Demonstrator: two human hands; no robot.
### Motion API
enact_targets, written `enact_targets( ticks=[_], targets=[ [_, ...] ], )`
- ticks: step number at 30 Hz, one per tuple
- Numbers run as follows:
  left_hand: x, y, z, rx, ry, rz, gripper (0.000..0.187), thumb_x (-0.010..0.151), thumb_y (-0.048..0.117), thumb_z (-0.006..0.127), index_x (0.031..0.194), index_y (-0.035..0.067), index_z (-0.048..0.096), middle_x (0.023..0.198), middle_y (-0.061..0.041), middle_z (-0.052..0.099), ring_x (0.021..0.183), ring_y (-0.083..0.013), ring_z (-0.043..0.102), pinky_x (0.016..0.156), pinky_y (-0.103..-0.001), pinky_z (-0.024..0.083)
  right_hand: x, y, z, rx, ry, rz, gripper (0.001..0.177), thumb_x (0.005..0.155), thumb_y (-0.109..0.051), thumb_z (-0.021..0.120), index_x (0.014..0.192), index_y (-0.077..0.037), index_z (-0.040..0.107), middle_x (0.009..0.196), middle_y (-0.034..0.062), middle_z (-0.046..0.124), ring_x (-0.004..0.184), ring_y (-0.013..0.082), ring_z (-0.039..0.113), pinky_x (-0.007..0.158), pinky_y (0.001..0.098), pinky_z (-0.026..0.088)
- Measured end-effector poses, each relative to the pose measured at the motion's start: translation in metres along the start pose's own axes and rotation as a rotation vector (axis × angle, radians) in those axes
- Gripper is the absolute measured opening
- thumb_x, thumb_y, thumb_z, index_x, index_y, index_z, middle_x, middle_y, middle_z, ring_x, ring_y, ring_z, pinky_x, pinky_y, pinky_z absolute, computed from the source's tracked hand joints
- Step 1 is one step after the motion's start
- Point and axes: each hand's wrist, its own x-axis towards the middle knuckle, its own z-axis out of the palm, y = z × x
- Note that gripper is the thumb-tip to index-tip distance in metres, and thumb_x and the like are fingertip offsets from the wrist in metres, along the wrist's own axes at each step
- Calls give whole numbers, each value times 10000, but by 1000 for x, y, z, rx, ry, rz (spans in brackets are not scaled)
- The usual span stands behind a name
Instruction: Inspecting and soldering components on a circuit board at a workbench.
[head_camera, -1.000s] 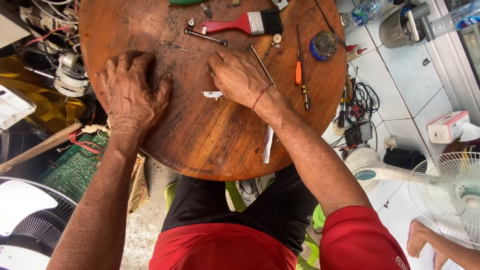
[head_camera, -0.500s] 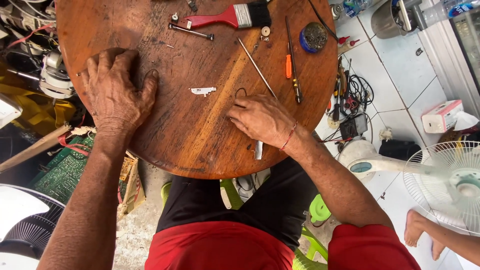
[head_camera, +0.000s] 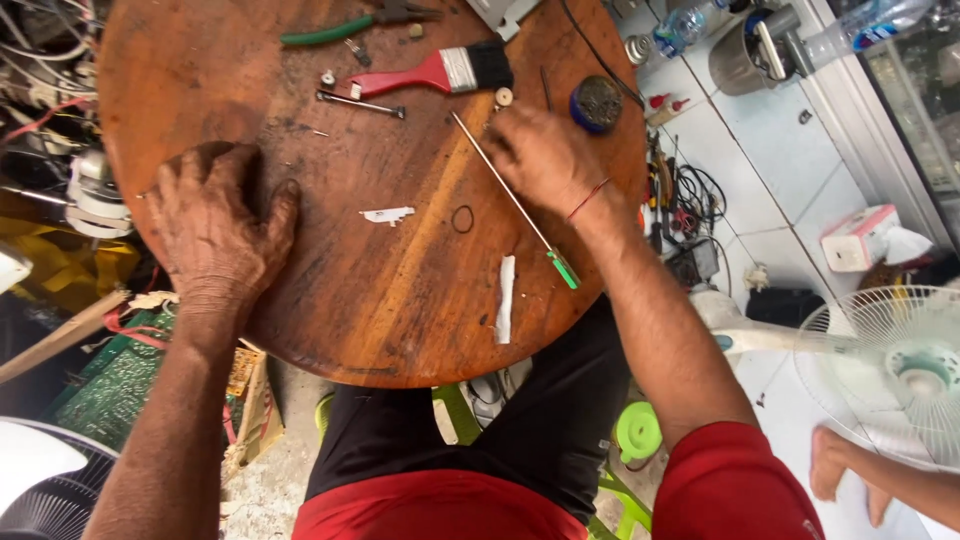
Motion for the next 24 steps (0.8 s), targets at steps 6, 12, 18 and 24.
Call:
enact_targets(
  ticks=[6,12,18,24],
  targets=[
    [-3,-5,3,-195,395,-42,303,988,207,627,1174,17,772,1147,-167,678,1080,-379,539,917,-514,407,17,29,4,-64,142,55,204,1029,-152,614,1167,-43,718,1051,192,588,788,472,630,593,596,514],
    [-4,-16,15,-235,318,-264,179,1025,194,651,1174,171,748,1164,-106,614,1242,-356,500,1046,-552,385,31,-21,11,-117,190,42,148,999,-277,695,1120,-227,763,948,47,693,917,287,742,747,406,619],
    [2,-26,28,-304,265,-337,207,1071,176,581,1221,166,724,1151,-118,642,1285,-413,526,1085,-702,335,87,-117,36,31,183,-180,167,1002,-243,676,1109,-166,779,983,53,705,921,245,741,796,345,625],
    [0,-15,18,-362,306,-266,208,1084,132,549,1193,129,726,1096,-111,666,1222,-350,577,1093,-579,376,106,-121,63,-90,179,-180,152,982,-243,642,1040,-161,757,908,88,676,871,318,741,709,427,617]
  ],
)
